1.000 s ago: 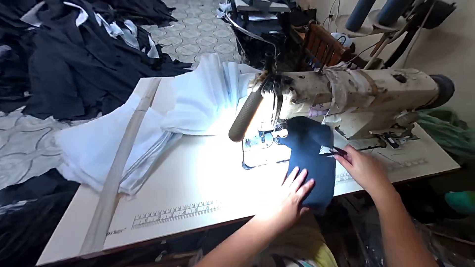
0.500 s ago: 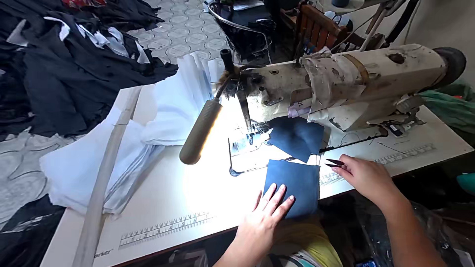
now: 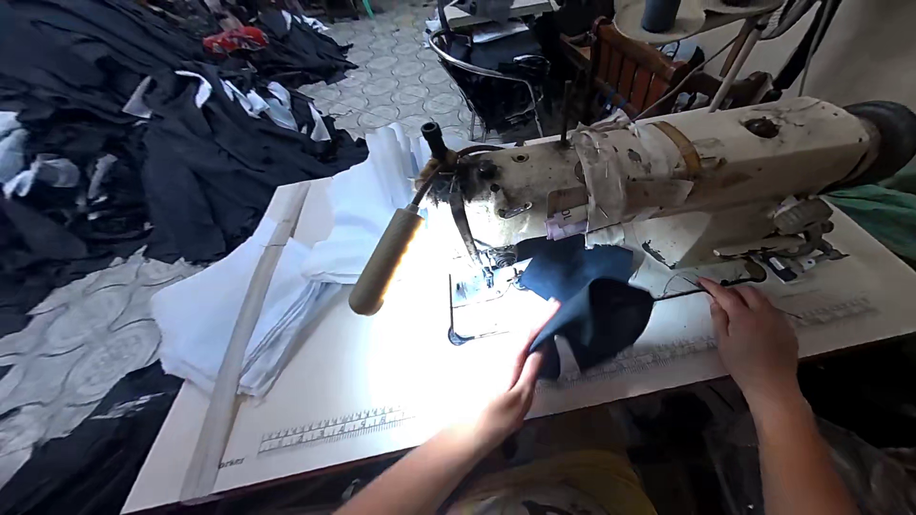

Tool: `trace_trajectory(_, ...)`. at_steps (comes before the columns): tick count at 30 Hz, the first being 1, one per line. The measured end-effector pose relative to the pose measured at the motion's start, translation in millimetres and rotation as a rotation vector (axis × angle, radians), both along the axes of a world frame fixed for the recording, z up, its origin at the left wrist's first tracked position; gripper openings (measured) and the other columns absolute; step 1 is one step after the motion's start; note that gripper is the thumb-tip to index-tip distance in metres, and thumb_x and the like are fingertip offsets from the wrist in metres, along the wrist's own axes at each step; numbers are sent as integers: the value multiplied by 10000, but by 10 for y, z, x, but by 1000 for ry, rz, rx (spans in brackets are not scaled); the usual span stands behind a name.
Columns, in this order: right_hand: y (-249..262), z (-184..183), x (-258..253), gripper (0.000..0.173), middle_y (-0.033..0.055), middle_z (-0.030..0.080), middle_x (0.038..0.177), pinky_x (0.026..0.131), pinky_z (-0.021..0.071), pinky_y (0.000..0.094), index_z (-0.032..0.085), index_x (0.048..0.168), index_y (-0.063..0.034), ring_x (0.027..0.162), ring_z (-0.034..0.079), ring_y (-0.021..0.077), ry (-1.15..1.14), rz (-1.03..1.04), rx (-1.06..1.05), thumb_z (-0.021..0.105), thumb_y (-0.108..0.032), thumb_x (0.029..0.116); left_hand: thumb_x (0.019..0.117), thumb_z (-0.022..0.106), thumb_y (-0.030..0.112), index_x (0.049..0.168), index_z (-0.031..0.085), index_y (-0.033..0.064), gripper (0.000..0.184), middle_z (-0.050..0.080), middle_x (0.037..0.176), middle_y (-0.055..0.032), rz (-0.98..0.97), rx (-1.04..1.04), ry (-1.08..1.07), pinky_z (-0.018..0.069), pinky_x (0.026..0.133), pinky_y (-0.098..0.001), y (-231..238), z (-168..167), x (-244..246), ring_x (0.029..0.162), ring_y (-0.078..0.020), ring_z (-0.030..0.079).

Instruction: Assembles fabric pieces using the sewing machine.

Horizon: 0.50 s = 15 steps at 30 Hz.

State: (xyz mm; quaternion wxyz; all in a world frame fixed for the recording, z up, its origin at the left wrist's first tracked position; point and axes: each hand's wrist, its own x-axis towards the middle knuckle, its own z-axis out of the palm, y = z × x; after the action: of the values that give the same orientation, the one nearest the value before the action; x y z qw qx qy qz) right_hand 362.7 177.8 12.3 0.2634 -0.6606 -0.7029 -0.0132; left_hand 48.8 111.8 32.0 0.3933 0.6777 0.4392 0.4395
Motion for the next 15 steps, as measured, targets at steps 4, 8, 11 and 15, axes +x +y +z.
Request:
trace_trajectory(4,-38,-136,49,328,354,611,1272,946,388,766,695,1274,9,1181,557,604,26,-4,9,625,-140,990,1002,598,253,1430,588,48,475,506,1507,-250,56,364,641,307,1157,-656,933,-297,248,1424,-468,439)
trace_trajectory(8,-166,-1,-465,382,285,682,1191,890,550,553,688,1240,58,1066,675,441,221,198,270,562,-201,989,1021,536,421,1535,454,46,641,344,1618,-244,-13,64,699,138,1240,-594,1083,-422,453,1530,-427,261)
trace_trajectory(11,-104,67,-910,432,239,649,1326,967,525,571,625,1384,-16,1201,637,421,232,407,-19,524,-242,1030,964,664,280,1464,491,-69,634,431,1546,-294,-92,72,547,221,1225,-579,869,-397,510,1486,-455,343)
trace_trajectory(15,374,195,-932,387,228,539,1482,1120,231,757,664,1350,-80,1418,434,480,-71,497,-428,579,-32,976,1038,560,178,1325,651,7,346,623,1387,-183,-235,44,623,446,1101,-452,349,-103,-38,1301,-315,591)
